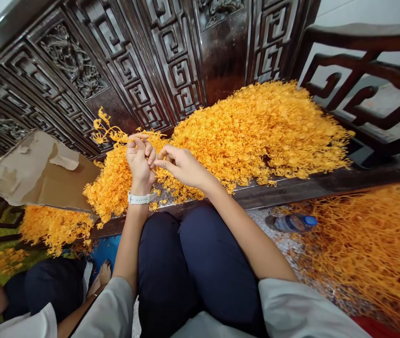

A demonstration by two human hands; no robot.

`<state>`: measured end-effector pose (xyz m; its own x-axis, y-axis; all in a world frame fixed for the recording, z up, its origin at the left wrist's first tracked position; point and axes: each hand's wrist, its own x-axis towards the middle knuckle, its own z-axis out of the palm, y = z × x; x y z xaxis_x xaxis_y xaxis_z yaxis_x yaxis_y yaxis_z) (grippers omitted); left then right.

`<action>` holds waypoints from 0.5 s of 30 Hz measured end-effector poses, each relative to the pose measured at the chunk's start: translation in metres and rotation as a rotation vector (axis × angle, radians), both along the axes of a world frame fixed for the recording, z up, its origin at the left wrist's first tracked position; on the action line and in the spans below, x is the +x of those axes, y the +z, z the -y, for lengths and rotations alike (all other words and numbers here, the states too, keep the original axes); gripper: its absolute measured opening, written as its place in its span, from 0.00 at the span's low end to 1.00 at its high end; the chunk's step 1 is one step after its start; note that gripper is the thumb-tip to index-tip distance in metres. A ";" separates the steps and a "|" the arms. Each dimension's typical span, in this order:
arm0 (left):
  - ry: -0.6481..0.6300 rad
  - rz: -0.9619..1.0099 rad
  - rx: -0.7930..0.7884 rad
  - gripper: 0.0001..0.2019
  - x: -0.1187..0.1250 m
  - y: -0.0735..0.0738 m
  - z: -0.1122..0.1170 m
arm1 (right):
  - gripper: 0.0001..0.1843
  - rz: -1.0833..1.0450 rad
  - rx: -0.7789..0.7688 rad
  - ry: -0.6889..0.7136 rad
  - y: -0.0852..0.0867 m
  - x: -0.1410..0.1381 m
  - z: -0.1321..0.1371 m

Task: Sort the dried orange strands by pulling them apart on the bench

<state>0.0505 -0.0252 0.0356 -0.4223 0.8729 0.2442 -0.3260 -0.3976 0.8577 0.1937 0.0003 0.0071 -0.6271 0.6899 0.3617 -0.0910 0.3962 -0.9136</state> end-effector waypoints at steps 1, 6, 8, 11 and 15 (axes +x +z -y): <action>-0.033 0.032 -0.013 0.14 -0.001 0.000 0.000 | 0.16 -0.003 0.011 0.015 -0.001 0.000 -0.001; -0.061 0.262 -0.064 0.18 -0.009 0.007 0.006 | 0.15 0.030 0.084 -0.027 -0.002 0.003 -0.003; -0.067 0.298 -0.048 0.18 -0.009 0.011 0.009 | 0.14 0.098 0.129 -0.025 -0.002 0.003 -0.004; -0.094 0.284 -0.009 0.19 -0.009 0.012 0.011 | 0.18 0.200 0.189 0.102 -0.004 0.001 -0.006; -0.052 0.300 -0.062 0.18 -0.011 0.003 0.005 | 0.18 0.169 0.372 0.029 -0.002 0.003 -0.002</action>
<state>0.0391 -0.0298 0.0389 -0.4220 0.9046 0.0611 -0.5867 -0.3238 0.7422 0.1963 0.0022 0.0052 -0.7161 0.5126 0.4737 0.0320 0.7021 -0.7114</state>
